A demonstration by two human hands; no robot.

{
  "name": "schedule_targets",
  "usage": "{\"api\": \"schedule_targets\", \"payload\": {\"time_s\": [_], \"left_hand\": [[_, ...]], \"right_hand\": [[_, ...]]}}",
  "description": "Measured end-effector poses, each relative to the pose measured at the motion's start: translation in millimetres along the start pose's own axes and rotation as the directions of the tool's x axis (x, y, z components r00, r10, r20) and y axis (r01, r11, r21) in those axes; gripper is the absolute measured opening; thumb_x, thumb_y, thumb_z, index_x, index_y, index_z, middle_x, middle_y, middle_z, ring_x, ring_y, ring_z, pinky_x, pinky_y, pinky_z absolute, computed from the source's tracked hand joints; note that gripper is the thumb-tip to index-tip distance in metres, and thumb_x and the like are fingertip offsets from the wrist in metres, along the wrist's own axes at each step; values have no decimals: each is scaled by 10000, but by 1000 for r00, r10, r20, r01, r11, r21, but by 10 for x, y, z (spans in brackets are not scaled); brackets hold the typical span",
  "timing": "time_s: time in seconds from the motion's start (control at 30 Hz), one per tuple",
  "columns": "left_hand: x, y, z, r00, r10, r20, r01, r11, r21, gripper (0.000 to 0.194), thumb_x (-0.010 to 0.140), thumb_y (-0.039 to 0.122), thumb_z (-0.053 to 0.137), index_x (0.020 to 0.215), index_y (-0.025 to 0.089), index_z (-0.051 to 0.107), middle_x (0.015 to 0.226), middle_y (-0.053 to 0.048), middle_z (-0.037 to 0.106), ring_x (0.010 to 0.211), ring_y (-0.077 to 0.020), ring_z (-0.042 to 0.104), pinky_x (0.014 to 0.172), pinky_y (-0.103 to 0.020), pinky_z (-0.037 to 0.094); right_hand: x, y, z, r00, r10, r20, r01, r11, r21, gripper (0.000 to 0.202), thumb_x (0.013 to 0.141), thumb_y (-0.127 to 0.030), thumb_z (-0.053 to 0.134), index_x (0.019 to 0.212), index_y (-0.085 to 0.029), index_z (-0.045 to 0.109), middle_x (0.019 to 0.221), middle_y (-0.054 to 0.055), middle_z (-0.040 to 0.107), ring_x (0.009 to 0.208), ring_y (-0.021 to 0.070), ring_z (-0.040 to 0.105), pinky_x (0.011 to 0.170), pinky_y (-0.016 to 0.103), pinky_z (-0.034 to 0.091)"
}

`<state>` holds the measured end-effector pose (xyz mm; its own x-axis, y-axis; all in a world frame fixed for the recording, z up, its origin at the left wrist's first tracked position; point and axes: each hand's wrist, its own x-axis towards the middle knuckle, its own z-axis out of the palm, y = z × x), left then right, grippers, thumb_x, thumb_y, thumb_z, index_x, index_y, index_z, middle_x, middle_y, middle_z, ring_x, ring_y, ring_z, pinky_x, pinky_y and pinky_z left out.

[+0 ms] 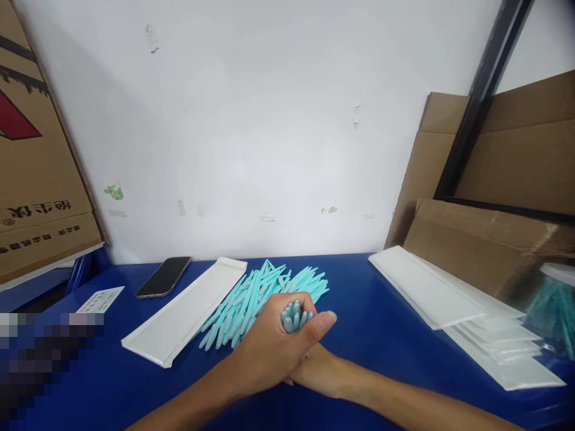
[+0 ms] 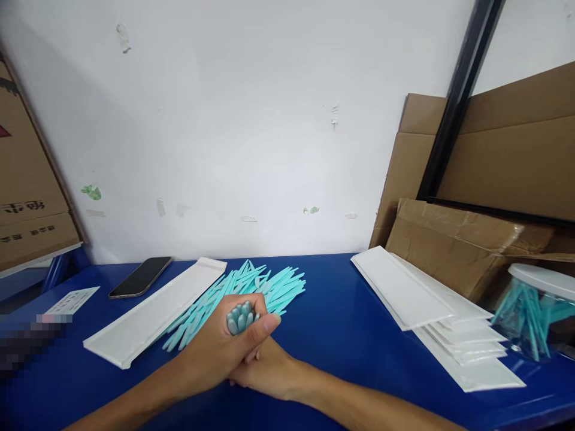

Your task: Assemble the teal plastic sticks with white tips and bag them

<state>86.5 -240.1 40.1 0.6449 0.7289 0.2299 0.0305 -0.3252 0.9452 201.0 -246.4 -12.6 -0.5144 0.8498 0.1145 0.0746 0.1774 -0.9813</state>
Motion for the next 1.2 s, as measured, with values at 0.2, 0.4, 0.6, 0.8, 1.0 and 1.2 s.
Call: {"api": "schedule_targets", "payload": {"time_s": [0.2, 0.4, 0.6, 0.8, 1.0, 1.2], "left_hand": [[-8, 45, -59, 999, 33, -7, -33, 990, -136, 396, 918, 404, 606, 645, 185, 420, 523, 72, 381, 485, -72, 336, 499, -213, 321], [87, 125, -155, 990, 51, -132, -96, 926, -364, 457, 942, 434, 559, 599, 190, 380, 501, 75, 332, 454, -69, 331, 475, -203, 376], [113, 31, -210, 996, 21, -87, -42, 966, -256, 454, 933, 448, 566, 593, 182, 426, 483, 53, 440, 445, -91, 475, 514, -223, 457], [101, 36, -248, 997, 42, -59, -51, 987, -155, 456, 958, 474, 503, 609, 186, 456, 528, 13, 550, 551, -151, 613, 633, -280, 528], [93, 227, -749, 982, 148, 121, -153, 987, 37, 624, 902, 728, 362, 1119, 210, 633, 1171, -118, 662, 1106, -278, 618, 974, -428, 485], [116, -166, -1637, 987, -134, -92, 162, 776, 609, 646, 916, 696, 305, 1326, 253, 535, 1347, -99, 590, 1262, -315, 523, 1023, -447, 437]], "right_hand": [[19, -83, 42, 999, -35, -19, 36, 996, 86, 202, 676, -146, 666, 654, -190, 470, 599, -61, 455, 566, 80, 425, 492, 204, 329], [77, -115, 51, 1000, 9, 6, -10, 986, 169, 292, 760, -382, 728, 714, -171, 530, 480, -75, 485, 435, 82, 466, 462, 210, 401], [88, -76, -6, 998, 38, 54, -43, 994, 104, 415, 814, -446, 710, 590, -175, 489, 445, -68, 467, 406, 65, 441, 454, 205, 381], [72, -110, -57, 1000, 12, 26, -16, 988, 152, 386, 784, -519, 736, 800, -194, 529, 484, -93, 452, 443, 73, 431, 475, 215, 356], [46, -217, -112, 999, 19, -28, -13, 979, 203, 416, 867, -577, 617, 800, -216, 421, 572, -106, 292, 479, 50, 232, 448, 207, 216], [100, -179, -239, 996, 19, -82, 2, 968, 249, 472, 905, -561, 573, 712, -224, 305, 581, -102, 215, 486, 56, 145, 454, 240, 131]]}}
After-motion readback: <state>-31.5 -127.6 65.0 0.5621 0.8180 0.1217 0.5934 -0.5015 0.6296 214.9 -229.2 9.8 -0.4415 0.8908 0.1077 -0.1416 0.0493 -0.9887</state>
